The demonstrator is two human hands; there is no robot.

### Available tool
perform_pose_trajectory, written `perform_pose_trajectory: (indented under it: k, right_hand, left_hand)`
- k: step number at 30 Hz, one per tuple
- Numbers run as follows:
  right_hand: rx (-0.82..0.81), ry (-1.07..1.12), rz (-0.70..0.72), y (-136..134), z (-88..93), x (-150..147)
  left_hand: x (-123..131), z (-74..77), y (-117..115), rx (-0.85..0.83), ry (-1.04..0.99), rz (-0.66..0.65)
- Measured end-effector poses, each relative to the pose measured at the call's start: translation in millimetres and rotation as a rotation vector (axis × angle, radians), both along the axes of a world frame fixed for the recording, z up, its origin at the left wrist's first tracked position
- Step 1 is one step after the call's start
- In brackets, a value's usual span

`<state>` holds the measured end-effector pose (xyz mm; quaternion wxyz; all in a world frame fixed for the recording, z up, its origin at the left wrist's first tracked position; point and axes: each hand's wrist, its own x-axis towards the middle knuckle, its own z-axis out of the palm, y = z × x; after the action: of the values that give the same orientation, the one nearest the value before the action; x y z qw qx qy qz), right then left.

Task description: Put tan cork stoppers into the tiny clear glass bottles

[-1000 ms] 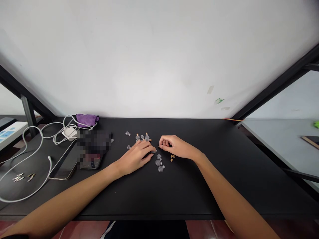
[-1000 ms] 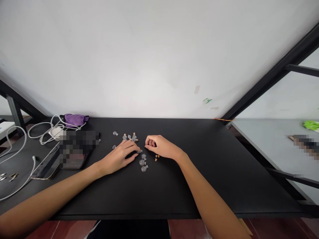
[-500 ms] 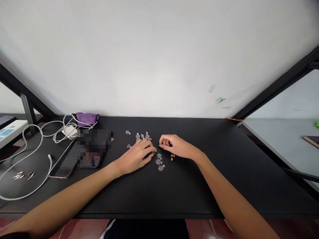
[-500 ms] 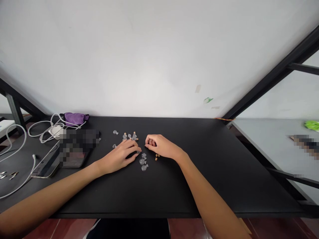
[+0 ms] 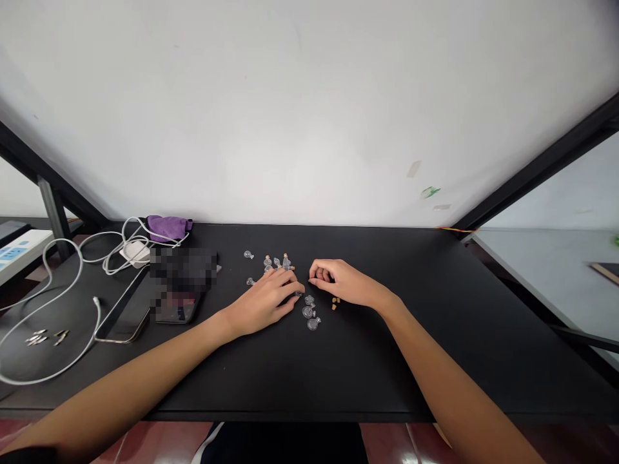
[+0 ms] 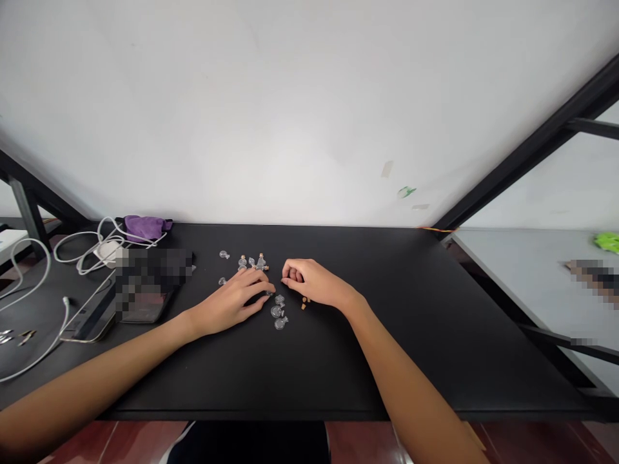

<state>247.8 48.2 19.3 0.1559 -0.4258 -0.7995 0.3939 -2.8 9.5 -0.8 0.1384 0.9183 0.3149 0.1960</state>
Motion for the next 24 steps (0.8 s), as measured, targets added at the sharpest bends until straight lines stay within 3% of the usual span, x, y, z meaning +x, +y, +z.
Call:
perform_pose_trajectory:
  k: [24]
  right_hand:
    - [0.007, -0.03, -0.01, -3.3, 2.2, -1.1]
  left_hand:
    - [0.2, 0.7, 0.7, -0.002, 0.016, -0.009]
